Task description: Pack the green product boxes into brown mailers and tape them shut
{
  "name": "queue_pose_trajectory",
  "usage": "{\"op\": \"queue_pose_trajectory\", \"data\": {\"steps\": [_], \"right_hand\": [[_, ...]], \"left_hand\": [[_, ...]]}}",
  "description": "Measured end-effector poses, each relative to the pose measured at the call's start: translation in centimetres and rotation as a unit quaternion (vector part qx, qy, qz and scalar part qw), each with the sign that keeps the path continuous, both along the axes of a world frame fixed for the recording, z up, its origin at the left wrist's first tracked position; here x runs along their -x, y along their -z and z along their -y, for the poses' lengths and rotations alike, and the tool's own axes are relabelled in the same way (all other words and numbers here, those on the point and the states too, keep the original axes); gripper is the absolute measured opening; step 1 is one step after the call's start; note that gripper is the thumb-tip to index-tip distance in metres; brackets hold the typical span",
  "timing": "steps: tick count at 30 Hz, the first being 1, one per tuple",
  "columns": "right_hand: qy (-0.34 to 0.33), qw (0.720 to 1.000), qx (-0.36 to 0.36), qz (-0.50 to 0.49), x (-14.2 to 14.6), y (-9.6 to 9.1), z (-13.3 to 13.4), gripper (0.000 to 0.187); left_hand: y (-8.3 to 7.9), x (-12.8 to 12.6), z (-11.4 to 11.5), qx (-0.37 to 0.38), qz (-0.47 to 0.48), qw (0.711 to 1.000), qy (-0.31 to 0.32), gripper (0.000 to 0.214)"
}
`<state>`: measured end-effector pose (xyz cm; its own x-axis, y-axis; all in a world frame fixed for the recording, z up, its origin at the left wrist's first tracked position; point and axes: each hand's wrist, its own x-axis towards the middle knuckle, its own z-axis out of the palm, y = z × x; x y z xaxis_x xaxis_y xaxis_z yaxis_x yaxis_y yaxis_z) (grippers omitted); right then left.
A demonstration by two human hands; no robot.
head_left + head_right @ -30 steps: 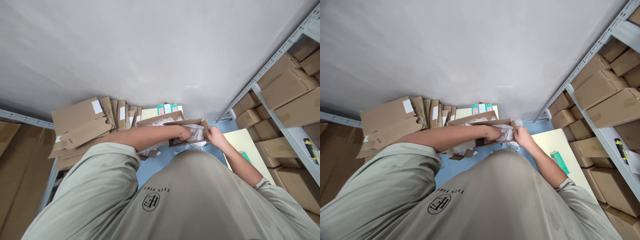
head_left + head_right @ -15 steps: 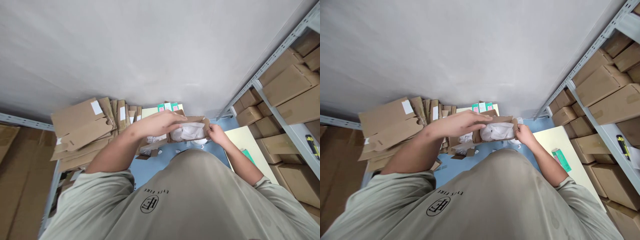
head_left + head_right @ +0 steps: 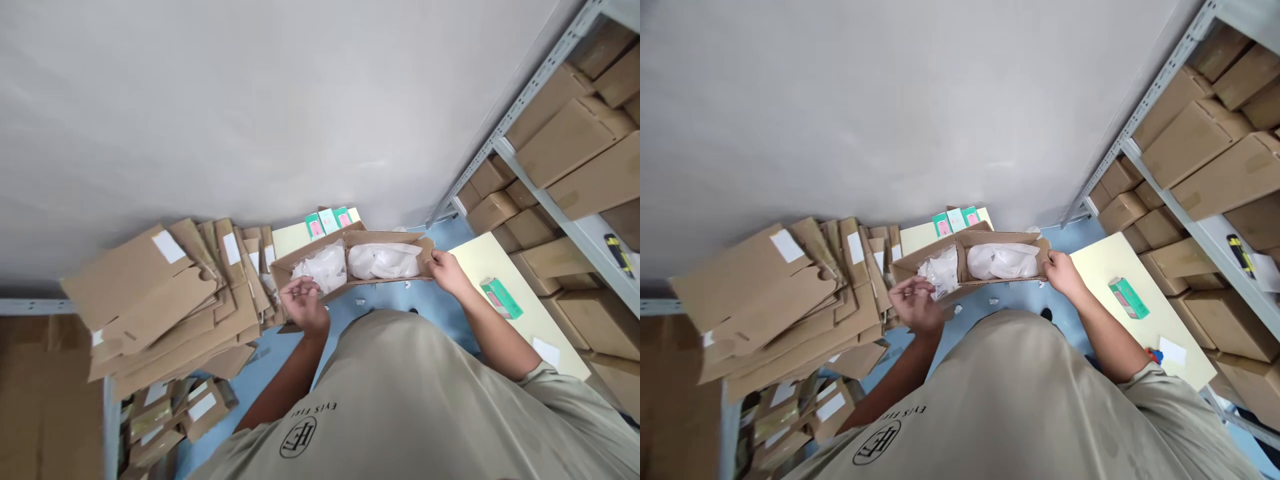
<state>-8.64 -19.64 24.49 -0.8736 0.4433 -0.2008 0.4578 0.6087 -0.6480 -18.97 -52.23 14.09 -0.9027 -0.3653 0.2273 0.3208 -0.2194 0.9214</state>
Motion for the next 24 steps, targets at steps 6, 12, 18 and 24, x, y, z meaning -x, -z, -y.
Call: {"op": "queue_pose_trajectory", "data": {"steps": [6,12,18,24], "right_hand": [[0.111,0.994,-0.01,-0.017,-4.2,1.1,-0.3,0.031],[0.201,0.979,-0.021,-0.007,-9.7,1.7,-1.3,0.029],[0.297,0.955,0.01,0.001,-17.3,3.5,-3.5,0.027],[0.379,0.924,-0.016,0.043,-27.7,5.2,-6.6,0.029]], "left_hand": [[0.9,-0.6,-3.7,0.016,0.042,0.985,0.165,0.046],[2.0,0.3,-7.7,0.048,0.068,0.957,0.278,0.047],[2.2,-2.3,-14.1,0.085,0.077,0.886,0.449,0.047],[1.7,-7.5,-22.9,0.109,0.089,0.84,0.524,0.051]]}}
